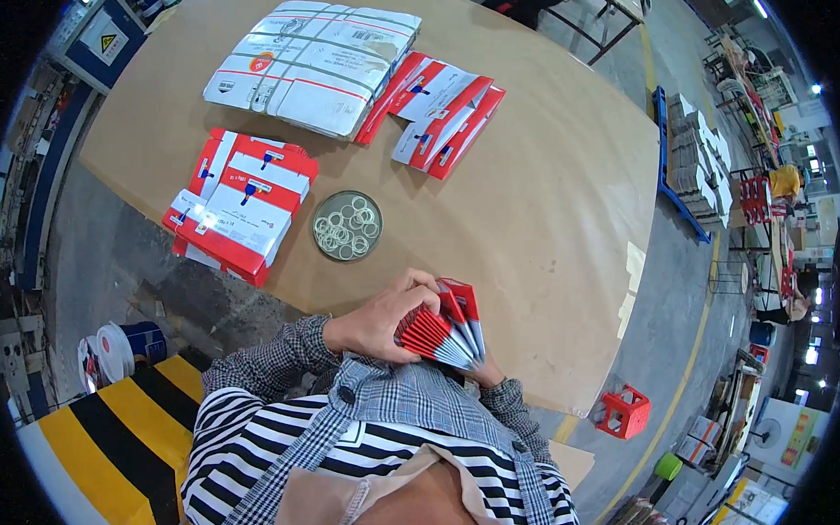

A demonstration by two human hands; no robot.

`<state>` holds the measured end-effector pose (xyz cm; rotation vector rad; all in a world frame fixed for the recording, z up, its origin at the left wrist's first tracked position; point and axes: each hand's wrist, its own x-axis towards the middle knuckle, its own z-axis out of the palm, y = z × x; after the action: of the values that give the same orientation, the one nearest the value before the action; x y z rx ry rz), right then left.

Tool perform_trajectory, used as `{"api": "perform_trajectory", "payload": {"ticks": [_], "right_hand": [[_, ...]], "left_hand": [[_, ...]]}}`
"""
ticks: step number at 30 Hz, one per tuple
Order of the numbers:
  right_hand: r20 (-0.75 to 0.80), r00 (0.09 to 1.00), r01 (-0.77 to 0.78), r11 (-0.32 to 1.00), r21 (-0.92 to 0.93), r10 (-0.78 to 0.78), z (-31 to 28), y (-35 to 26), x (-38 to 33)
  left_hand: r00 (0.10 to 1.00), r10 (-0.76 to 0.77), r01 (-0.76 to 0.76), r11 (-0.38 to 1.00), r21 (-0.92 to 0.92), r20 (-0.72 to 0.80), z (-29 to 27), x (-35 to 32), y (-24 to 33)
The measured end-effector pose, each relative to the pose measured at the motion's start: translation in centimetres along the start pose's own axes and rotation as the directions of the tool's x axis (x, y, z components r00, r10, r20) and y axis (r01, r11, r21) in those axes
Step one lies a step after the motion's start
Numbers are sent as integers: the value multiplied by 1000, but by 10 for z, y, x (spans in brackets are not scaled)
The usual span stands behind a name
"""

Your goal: Counting and sorting printed cardboard packaging materials on a factory work table.

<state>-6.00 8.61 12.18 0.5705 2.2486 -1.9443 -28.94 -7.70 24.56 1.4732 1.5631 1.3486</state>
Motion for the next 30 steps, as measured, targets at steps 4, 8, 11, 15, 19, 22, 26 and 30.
{"api": "perform_trajectory", "payload": {"ticks": [4,8,11,15,19,22,26,30], "right_hand": [[89,990,-124,983,134,113,-3,-1,8],[200,969,-150,988,19,144,-14,-14,7],[221,953,-208,978,-20,208,-35,-7,3],[370,913,-174,985,-19,169,-66,-55,22],[100,974,-127,851,-510,205,-132,-21,60],[-24,1000,5,962,-273,-12,-186,-3,126],[-436,900,-371,542,-754,9,-226,-11,213],[-198,726,224,499,-837,-659,-121,-25,284]], "left_hand": [[991,131,-126,983,-136,30,28,-7,-35],[999,51,-49,990,-129,11,46,-15,-84],[982,-99,163,870,-465,159,50,-7,-80],[992,114,-93,940,-328,45,48,-21,-95],[994,-68,96,917,-386,87,52,-28,-90],[993,-104,70,891,-448,-51,47,-34,-81],[976,-201,139,872,-468,-85,28,-53,-81],[936,-252,136,903,-408,-244,11,-84,-77]]}}
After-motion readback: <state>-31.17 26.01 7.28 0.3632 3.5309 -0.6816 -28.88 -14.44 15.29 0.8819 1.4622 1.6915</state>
